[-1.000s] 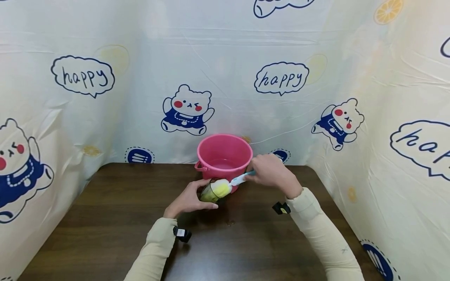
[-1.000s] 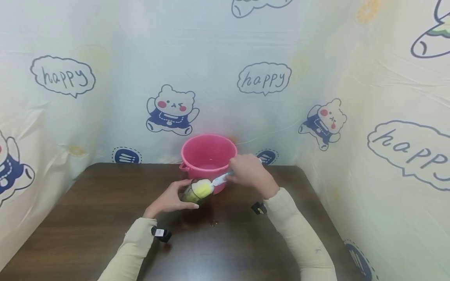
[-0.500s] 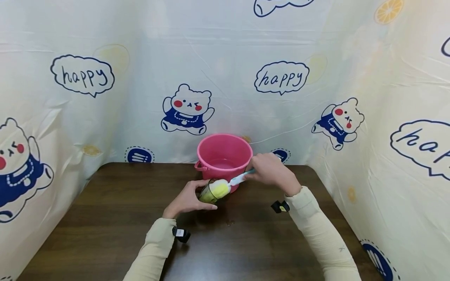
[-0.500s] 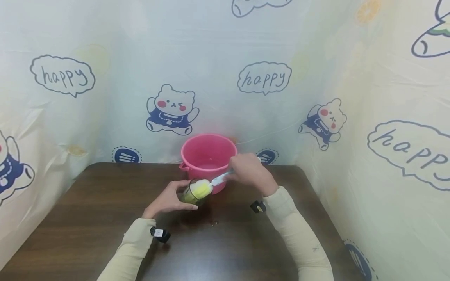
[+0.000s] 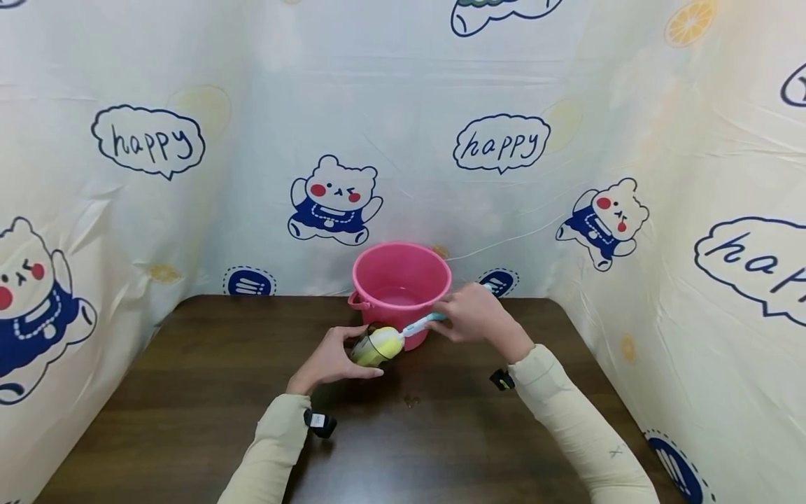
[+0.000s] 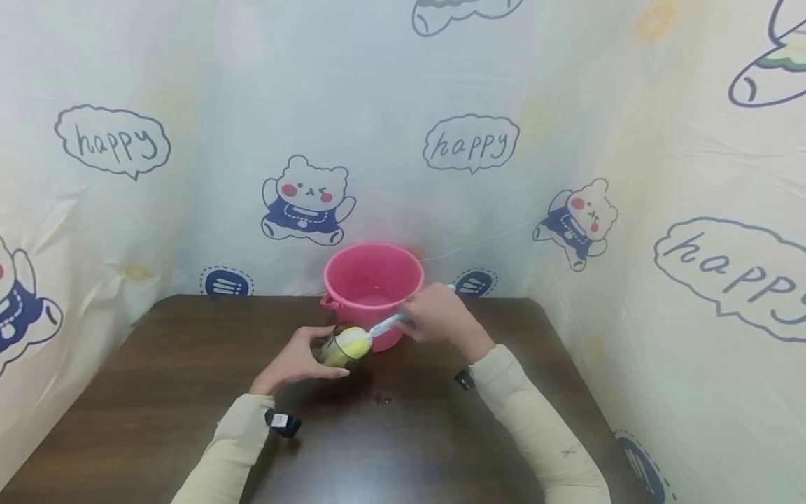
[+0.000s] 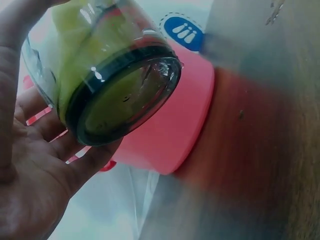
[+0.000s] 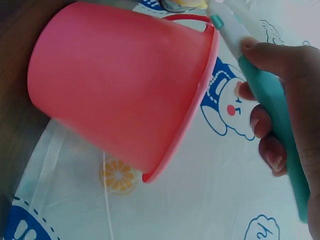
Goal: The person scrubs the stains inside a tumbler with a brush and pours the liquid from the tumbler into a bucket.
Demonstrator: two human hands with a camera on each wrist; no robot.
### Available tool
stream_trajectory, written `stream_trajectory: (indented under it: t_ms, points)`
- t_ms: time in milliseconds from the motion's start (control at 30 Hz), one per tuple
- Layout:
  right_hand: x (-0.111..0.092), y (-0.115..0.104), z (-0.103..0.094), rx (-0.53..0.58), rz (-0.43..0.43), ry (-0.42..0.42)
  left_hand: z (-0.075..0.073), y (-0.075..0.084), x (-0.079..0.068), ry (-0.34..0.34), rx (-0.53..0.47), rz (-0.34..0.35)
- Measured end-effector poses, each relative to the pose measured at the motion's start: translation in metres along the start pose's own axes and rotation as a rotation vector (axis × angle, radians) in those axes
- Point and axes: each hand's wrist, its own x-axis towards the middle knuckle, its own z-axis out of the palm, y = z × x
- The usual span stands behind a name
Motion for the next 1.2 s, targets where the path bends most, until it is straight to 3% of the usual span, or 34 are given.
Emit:
stream_trajectory:
  t_ms: [100, 333, 567, 700, 967, 1200]
  points:
    - [0.000, 0.001, -0.001, -0.039, -0.039, 0.037, 0.000, -0.001, -0.001, -0.001, 0.003, 0.017]
    - [-0.003, 0.007, -0.001, 0.051, 0.024, -0.022, 0.000, -0.002, 0.001, -0.032, -0.024, 0.060]
    - [-0.002, 0.005, -0.004, 0.040, -0.013, -0.017, 0.007, -0.003, 0.004, -0.030, -0.008, 0.118]
    - [0.002, 0.005, -0.012, 0.041, 0.053, -0.023, 0.010, 0.000, 0.003, -0.019, -0.015, 0.144]
    - [0.003, 0.002, -0.022, 0.119, 0.193, -0.131, 0.013, 0.004, 0.003, 0.030, -0.052, 0.204]
    - [0.005, -0.007, -0.038, 0.029, 0.119, -0.107, 0.025, 0.005, 0.003, 0.021, -0.105, 0.194]
